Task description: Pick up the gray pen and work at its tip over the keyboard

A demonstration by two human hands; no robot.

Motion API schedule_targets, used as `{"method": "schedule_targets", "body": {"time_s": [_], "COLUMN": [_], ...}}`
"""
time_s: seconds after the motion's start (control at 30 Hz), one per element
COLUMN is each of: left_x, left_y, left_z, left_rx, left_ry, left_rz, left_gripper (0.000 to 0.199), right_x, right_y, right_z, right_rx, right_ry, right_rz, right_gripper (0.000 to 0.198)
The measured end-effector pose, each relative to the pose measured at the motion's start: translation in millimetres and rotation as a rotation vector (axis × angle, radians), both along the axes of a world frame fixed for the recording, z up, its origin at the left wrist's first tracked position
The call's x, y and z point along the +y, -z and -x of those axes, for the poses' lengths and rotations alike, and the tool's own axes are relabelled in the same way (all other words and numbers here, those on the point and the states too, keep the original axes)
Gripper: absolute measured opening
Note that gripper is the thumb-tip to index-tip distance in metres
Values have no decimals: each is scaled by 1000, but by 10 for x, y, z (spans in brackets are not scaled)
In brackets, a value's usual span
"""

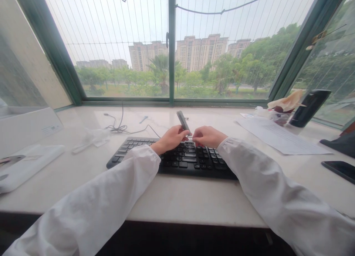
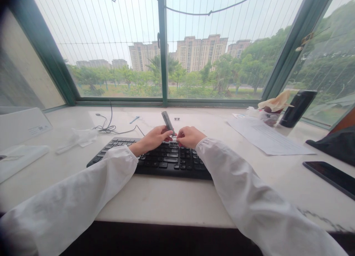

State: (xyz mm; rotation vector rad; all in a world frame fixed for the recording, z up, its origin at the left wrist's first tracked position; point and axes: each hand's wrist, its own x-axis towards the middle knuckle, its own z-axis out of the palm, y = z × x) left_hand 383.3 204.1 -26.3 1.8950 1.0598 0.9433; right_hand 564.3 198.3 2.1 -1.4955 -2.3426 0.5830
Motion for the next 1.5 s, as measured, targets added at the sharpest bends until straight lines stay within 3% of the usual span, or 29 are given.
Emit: {"method": "schedule_targets", "body": {"time_s": [0.2,0.6,0.97,1.27,1.5], "left_x": [38,-5,-8,42,2], "left_y": [25,4,-1,67,15], "left_z": [-2,-11,5,-5,-35], "left_rx": [41,10,71,88,74], "left_ry": [8,-7,5,-21,-37], "left_rz": [-42,-3,-34,-64,-39], "left_gripper": [22,17,20,22,18], "right_x": [12,-56,-51,-92,-85], "right_y": [16,-64,-62,-80,-16], "right_z": [21,41,40,60,91], "right_rx": [34,-132,-181,-270,-251], "right_ry": [1,-3,-24,-24,-11], "right_rz": [107,-29,19,-58,-79], "right_gripper": [8,12,11,18,19]}}
